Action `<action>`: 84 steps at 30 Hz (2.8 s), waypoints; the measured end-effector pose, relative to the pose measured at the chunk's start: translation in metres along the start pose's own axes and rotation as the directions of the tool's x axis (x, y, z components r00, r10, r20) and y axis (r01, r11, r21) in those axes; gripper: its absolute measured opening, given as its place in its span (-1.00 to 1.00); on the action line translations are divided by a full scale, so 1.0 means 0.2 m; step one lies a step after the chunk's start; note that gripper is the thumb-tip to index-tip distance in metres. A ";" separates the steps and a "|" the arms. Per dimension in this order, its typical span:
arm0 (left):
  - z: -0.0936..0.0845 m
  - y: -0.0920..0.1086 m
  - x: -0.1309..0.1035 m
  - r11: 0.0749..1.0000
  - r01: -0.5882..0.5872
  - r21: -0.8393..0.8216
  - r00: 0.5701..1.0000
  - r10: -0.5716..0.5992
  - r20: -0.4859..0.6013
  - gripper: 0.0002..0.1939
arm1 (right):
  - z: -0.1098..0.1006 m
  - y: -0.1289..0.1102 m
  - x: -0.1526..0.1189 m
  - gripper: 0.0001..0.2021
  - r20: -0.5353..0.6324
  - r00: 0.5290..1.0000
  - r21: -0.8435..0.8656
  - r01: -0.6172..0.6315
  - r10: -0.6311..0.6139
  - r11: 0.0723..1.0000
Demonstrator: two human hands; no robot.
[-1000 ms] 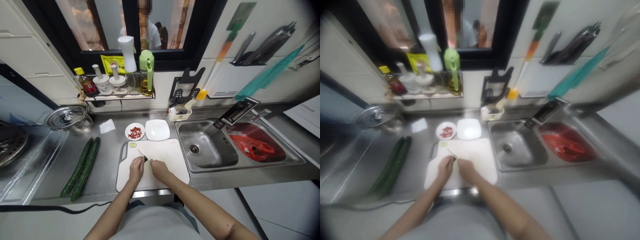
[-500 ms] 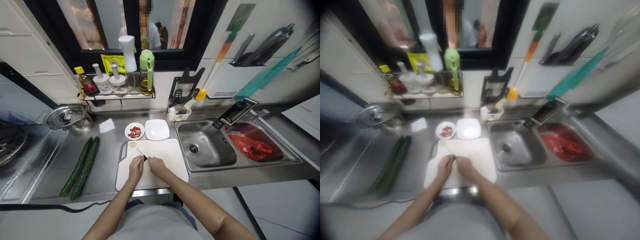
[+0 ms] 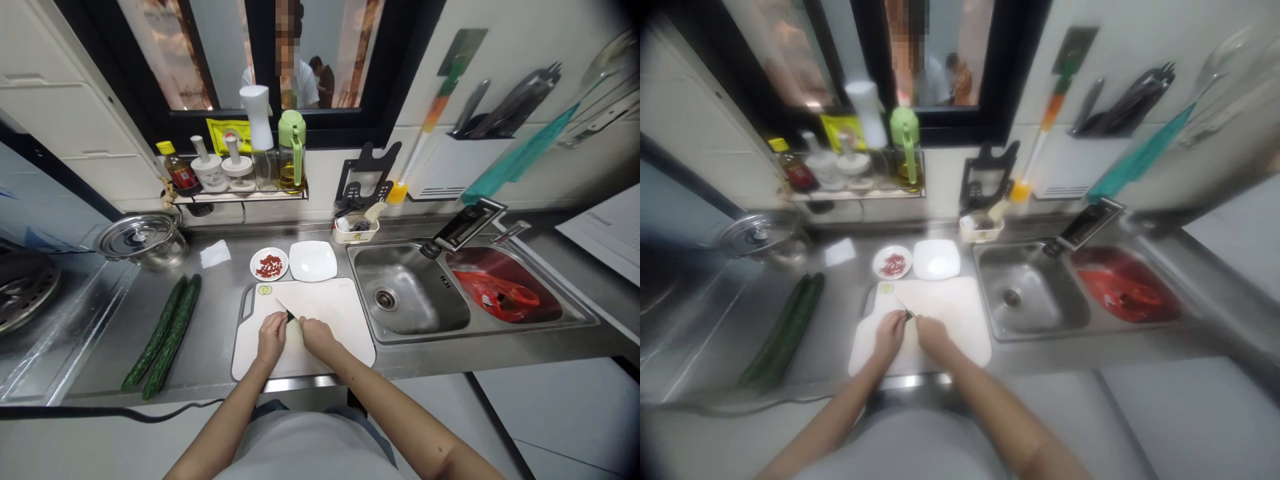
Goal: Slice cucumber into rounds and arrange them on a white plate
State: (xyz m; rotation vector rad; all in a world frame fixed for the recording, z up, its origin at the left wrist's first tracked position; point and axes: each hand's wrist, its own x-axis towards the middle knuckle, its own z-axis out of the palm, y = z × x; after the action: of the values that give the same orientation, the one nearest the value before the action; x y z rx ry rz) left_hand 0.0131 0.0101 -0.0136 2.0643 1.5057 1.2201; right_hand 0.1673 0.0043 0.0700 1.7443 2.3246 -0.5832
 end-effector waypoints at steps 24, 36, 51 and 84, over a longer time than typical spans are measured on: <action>0.01 -0.01 0.00 1.000 0.024 0.003 1.000 -0.023 -0.013 -0.79 | -0.02 -0.03 0.02 -0.69 0.009 1.000 0.007 -0.019 0.019 1.000; 0.01 -0.02 0.00 1.000 0.024 0.004 1.000 -0.024 -0.011 -0.78 | -0.03 -0.03 -0.01 -0.66 -0.011 1.000 0.009 -0.014 0.014 1.000; 0.01 -0.02 0.00 1.000 0.025 0.005 1.000 -0.025 -0.016 -0.79 | 0.00 0.05 -0.19 -0.70 0.061 0.995 -0.004 -0.081 0.081 0.997; 0.00 0.00 0.00 0.999 0.008 0.033 1.000 -0.007 -0.026 -0.78 | -0.07 -0.01 -0.02 -0.66 0.019 0.999 0.015 -0.036 0.036 0.999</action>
State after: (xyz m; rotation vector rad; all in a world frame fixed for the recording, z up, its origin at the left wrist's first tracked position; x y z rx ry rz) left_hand 0.0130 0.0106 -0.0133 2.0702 1.5534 1.2313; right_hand 0.1672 0.0066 0.0838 1.7756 2.2773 -0.6104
